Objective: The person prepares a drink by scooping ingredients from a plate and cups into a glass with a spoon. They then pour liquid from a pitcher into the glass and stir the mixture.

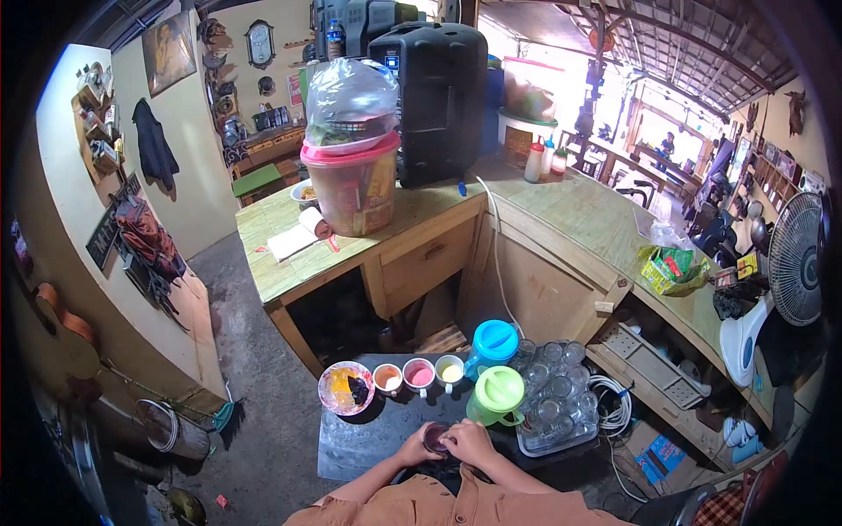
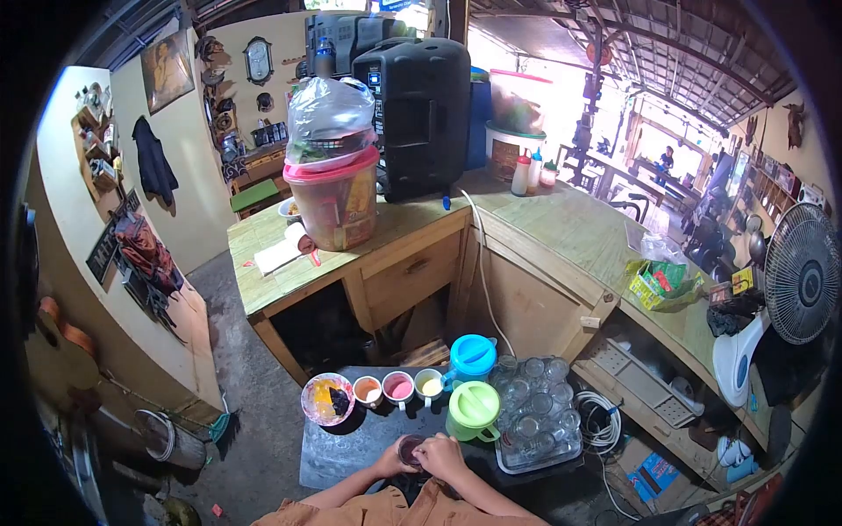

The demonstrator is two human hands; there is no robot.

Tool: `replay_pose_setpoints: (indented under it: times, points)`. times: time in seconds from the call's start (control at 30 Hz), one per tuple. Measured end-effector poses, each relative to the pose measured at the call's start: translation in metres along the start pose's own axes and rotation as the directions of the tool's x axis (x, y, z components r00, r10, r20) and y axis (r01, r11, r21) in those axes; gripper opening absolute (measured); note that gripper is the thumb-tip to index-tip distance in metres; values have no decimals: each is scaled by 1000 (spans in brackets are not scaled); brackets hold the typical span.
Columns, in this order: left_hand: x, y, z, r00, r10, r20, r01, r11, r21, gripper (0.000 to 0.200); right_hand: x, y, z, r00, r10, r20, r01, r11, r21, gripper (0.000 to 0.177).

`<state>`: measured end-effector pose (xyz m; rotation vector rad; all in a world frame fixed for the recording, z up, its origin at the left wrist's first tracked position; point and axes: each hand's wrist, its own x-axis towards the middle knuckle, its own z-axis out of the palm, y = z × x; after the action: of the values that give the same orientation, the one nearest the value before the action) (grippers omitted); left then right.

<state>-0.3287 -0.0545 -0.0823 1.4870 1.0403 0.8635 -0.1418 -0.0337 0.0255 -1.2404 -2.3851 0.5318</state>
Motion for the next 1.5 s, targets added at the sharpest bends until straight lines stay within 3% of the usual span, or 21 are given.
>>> replay_pose_setpoints:
  times: [0.07, 0.17, 0.23, 0.37, 0.47, 0.53, 0.57, 0.63, 0.67, 0.73, 0.87, 0.93, 0.97, 1.03, 1.07, 1.13, 1.17, 1.23, 1.33, 1.47, 1.5]
  points:
    - [1, -2, -1, 1000, -2, 6, 2, 999, -44, 89, -2, -6, -4, 998, 29, -48, -27, 998, 58, 15]
    - [0, -3, -1, 1000, 15, 5, -15, 1000, 24, 89, -5, -7, -5, 1000, 27, 2, -26, 991, -131, 14]
    - [0, 1, -1, 1000, -7, 18, 7, 1000, -18, 89, -4, -6, -2, 1000, 24, 8, -24, 1000, 16, 12]
    - [0, 6, -1, 1000, 0, 7, 0, 1000, 9, 89, -2, -6, -2, 993, 9, -119, -8, 1000, 4, 13]
    - [-1, 3, -3, 1000, -24, 13, 24, 1000, -6, 89, -1, -2, 2, 999, 5, 39, -1, 994, -107, 14]
    - [0, -3, -2, 1000, 6, 7, -6, 999, 34, 90, 2, -7, 1, 988, 19, -152, -2, 994, 113, 16]
    - [0, -6, -2, 1000, 6, 8, -6, 999, 32, 90, 2, -8, -1, 988, 20, -150, -4, 994, 112, 16]
    - [0, -9, -2, 1000, 2, 4, -3, 997, 77, 90, 0, -9, -3, 997, 72, 38, -61, 970, -234, 17]
    - [0, -10, -2, 1000, 2, 4, -2, 997, 78, 90, -1, -9, -2, 997, 72, 38, -61, 970, -233, 17]
    - [1, -10, -2, 999, 37, 4, -37, 999, 30, 91, -3, -9, -1, 999, -16, -42, 15, 1000, -19, 18]
    - [0, -8, 0, 1000, 18, 15, -19, 997, 76, 91, -3, -10, -3, 988, 13, -155, -7, 999, 38, 19]
    - [1, -6, -2, 999, 39, 12, -39, 999, 32, 89, -4, -5, 2, 998, 26, 65, -18, 994, -109, 18]
    - [2, -4, -3, 999, 41, 10, -41, 999, 35, 89, -2, -5, 3, 998, 22, 62, -15, 994, -109, 18]
    - [0, -2, -1, 999, 48, -5, -48, 999, 6, 88, -2, -8, 3, 990, 21, -138, -3, 992, 128, 17]
    - [-1, -1, 0, 999, 46, -3, -46, 999, 4, 88, -3, -8, 2, 990, 24, -137, -6, 992, 128, 17]
    - [0, 0, -2, 1000, 25, 16, -25, 999, 37, 89, -3, -8, -1, 999, 46, 26, -42, 987, -156, 16]
    - [-1, 0, -2, 1000, 25, 15, -25, 999, 39, 89, -4, -7, 1, 999, 45, 24, -40, 987, -154, 16]
    - [1, -2, -2, 1000, 21, 21, -21, 999, 34, 89, -2, -4, 4, 998, 2, -66, 1, 999, 48, 16]
    - [-1, -3, -1, 1000, 4, -5, -4, 998, 57, 89, -2, -3, 2, 1000, 14, -26, -16, 997, -78, 16]
    - [-1, 0, -2, 1000, -7, -6, 8, 995, 96, 89, 0, -4, 2, 1000, 5, 27, -5, 1000, -17, 15]
    - [-1, 0, -2, 1000, -3, -5, 3, 996, 85, 89, 3, -9, -3, 999, -1, -43, 2, 1000, 15, 15]
